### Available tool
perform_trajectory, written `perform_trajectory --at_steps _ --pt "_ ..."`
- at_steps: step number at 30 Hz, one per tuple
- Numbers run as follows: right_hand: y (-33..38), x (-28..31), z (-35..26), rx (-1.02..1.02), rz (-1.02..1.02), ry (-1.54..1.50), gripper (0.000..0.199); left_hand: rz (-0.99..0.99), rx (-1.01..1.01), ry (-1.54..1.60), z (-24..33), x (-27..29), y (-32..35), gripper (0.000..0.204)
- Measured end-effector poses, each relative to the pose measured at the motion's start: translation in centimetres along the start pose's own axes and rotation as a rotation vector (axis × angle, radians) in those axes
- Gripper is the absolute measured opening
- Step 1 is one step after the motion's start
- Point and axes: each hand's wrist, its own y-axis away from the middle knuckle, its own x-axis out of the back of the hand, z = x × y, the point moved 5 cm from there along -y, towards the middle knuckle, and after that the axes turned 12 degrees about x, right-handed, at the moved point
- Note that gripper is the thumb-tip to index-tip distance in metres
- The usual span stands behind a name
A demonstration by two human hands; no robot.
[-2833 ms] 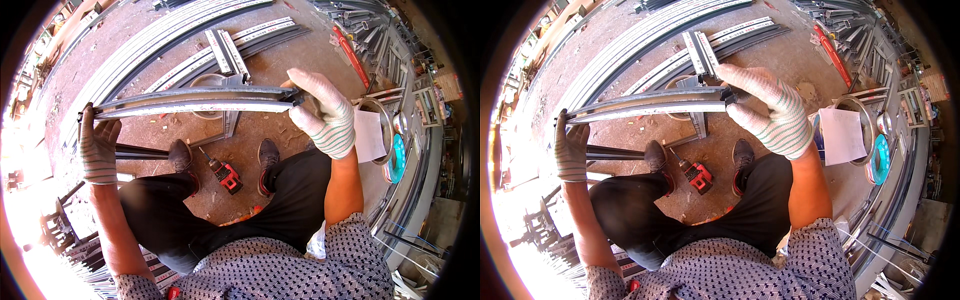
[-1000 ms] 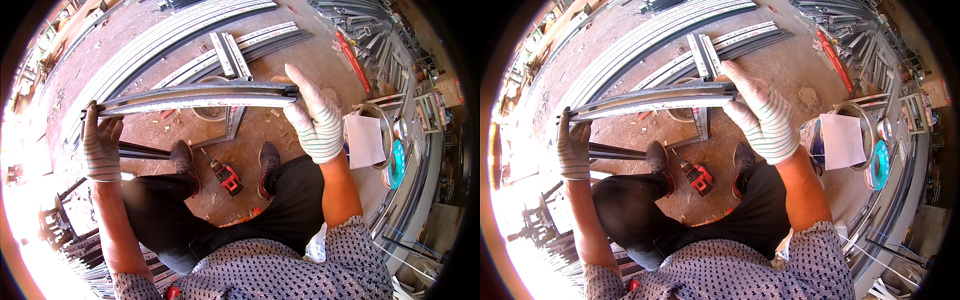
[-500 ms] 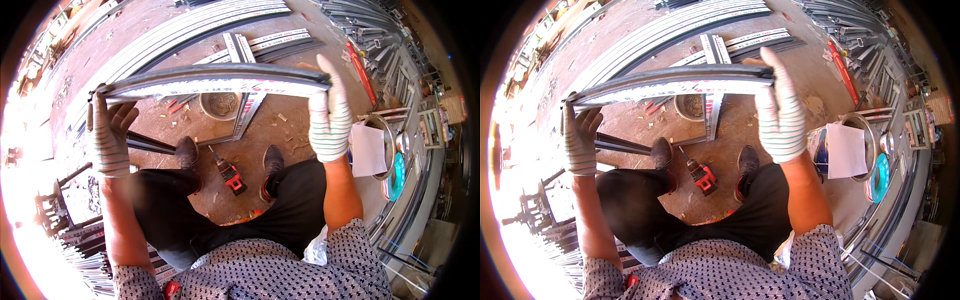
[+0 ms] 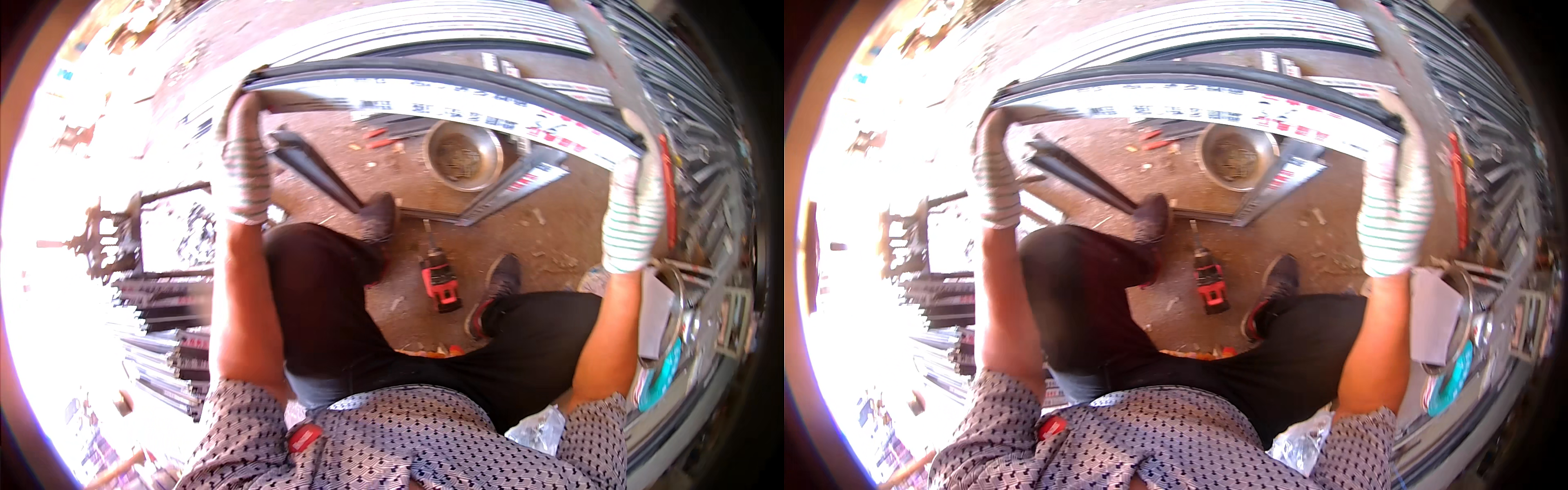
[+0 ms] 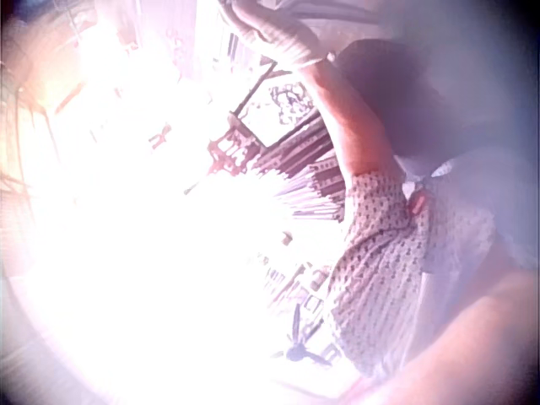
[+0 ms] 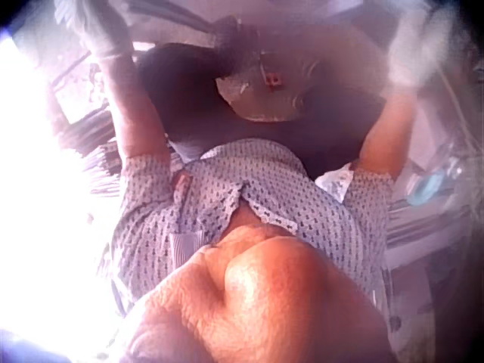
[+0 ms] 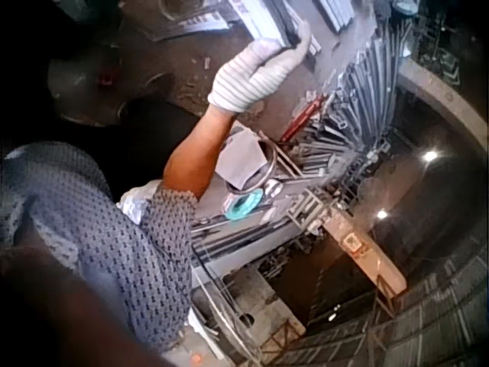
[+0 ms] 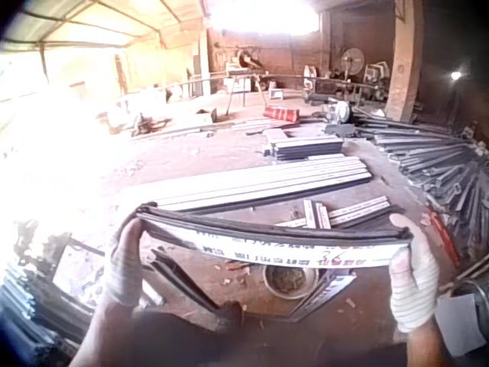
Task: The person sits on the floor and assembles metal frame components. They pick up metal bars, align them, and insert small plastic corner connectors to join the pieces. The person also consults a paper list and handles a power drill.
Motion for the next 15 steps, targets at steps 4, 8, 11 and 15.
perform_trajectory --at_steps 4,8,11,15 --pt "-0.7 -0.5 -0.1 0.051 -0.089 0.127 0.054 0.072 0.252 0.201 -0.7 -0.3 0.8 0.035" --pt "-1.1 -0.9 0.1 0.082 -0.126 0.179 0.058 0.043 0.389 0.214 -1.1 0.4 1.3 0.034" --pt "-1.2 -0.7 0.5 0.068 -0.153 0.165 0.061 -0.021 0.354 0.267 -1.5 0.6 1.4 0.034" --pt "-1.2 -0.3 0.5 0.085 -0.133 0.160 0.064 -0.048 0.358 0.239 -0.7 0.6 1.8 0.035"
